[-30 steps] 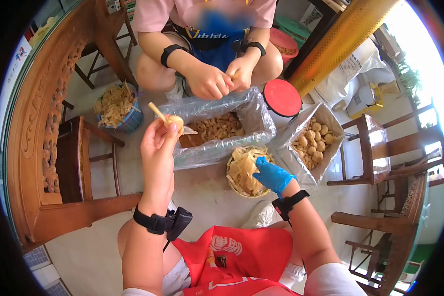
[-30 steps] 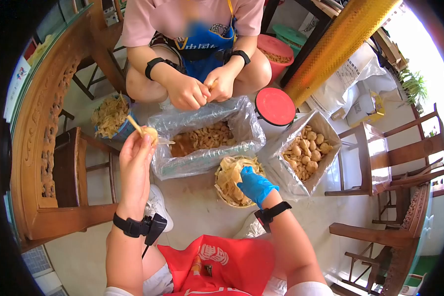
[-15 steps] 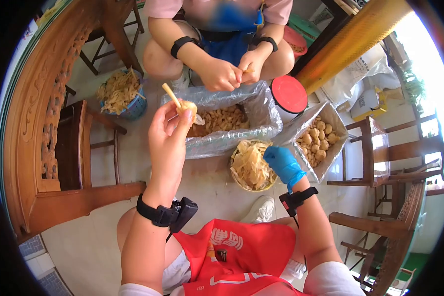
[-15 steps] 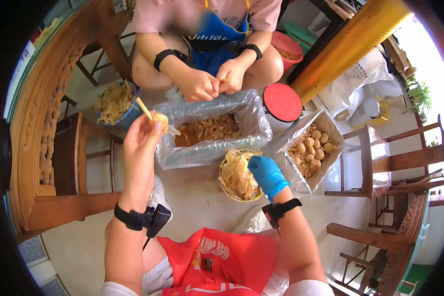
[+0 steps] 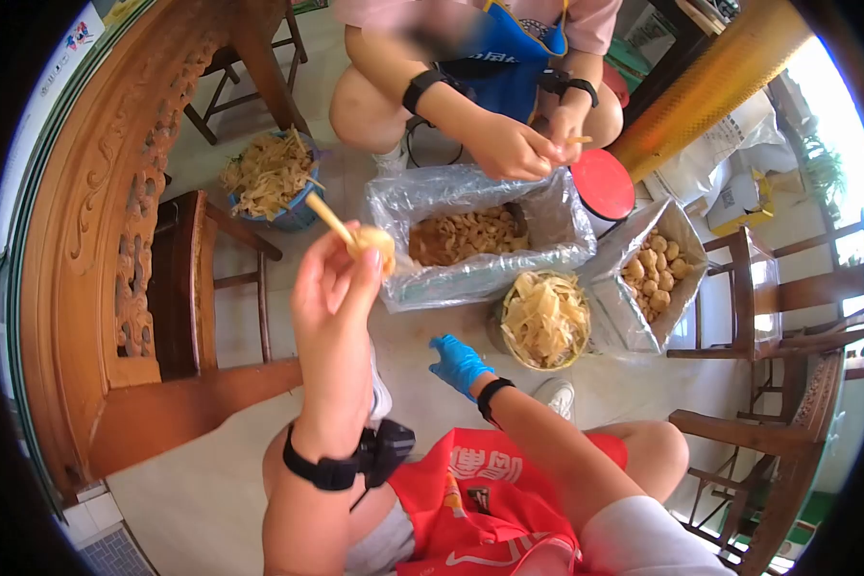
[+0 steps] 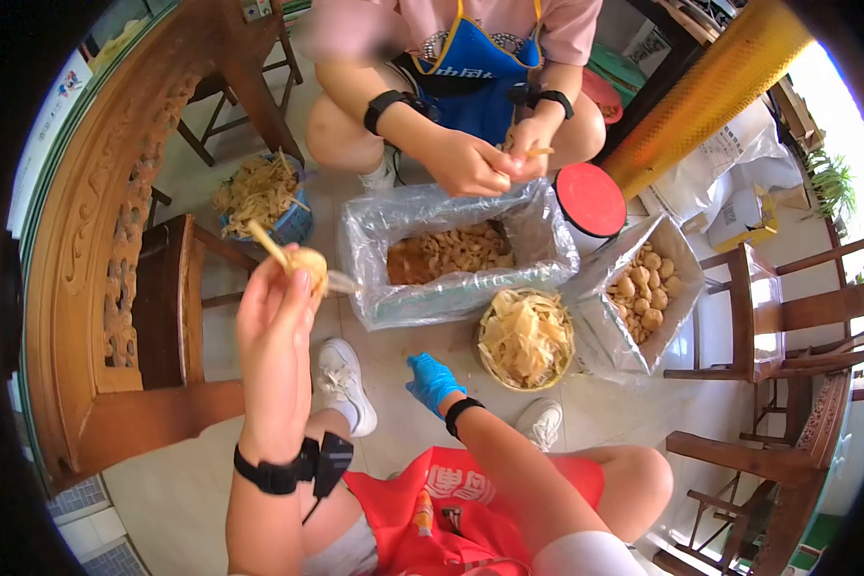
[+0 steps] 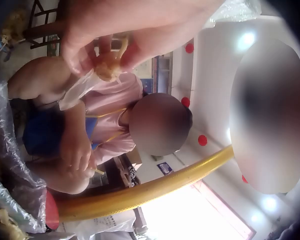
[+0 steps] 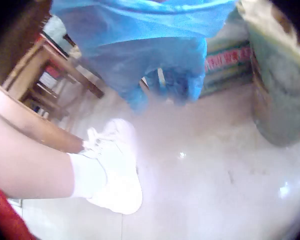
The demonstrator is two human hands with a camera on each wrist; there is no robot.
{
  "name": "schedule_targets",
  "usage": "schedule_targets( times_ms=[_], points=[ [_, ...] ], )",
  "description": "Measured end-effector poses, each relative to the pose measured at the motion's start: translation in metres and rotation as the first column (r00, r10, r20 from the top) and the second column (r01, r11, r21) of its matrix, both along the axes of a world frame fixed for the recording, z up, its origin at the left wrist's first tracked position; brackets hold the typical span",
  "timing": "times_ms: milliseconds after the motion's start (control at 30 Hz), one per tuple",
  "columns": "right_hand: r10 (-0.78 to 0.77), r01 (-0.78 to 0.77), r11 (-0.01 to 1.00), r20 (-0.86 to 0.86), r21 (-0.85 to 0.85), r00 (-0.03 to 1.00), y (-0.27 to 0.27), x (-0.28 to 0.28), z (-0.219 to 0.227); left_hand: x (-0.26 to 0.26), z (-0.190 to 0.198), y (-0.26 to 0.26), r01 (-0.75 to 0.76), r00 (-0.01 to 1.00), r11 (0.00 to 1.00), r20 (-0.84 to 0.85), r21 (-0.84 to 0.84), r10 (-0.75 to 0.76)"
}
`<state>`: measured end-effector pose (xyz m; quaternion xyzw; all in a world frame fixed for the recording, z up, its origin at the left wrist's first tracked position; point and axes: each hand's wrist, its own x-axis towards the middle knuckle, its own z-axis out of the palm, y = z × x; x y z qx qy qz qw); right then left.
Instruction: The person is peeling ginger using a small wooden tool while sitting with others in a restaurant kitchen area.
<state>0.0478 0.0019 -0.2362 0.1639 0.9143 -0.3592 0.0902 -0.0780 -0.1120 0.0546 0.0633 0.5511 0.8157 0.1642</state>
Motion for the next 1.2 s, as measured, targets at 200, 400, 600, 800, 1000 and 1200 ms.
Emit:
schedule_targets(
  times_ms=[200,400,600,800,1000,1200],
  points=[
    [-0.267,0.315,0.949,0.451,-0.033,0.852,0.009,-0.026,-0.106,-0.006,0.018,-0.04,-0.054,0.994,0.997,0.097,-0.053,0.059],
    [-0.369,0.372,0.927,0.264,0.042,0.891,-0.01,-0.054,-0.146,-0.002,0.027,-0.063,-0.07,0.98,0.99,0.175,-0.125,0.092],
    [-0.272,0.241,0.951,0.152,0.196,0.95,-0.036,-0.057,-0.248,-0.014,0.021,-0.056,0.023,0.986,0.87,0.154,-0.492,0.061],
    [-0.454,0.464,0.885,0.152,-0.035,0.878,-0.031,-0.063,-0.184,-0.011,0.013,-0.036,0.026,0.966,0.969,0.254,-0.246,0.039],
    [-0.175,0.287,0.829,0.266,-0.48,0.948,-0.013,-0.021,-0.106,0.001,0.019,-0.015,0.141,0.956,0.989,0.265,-0.052,-0.123],
    [-0.598,0.387,0.758,-0.322,-0.525,0.734,0.03,-0.025,0.127,0.011,0.022,0.009,0.229,0.955,0.961,0.154,0.156,-0.252]
  ],
)
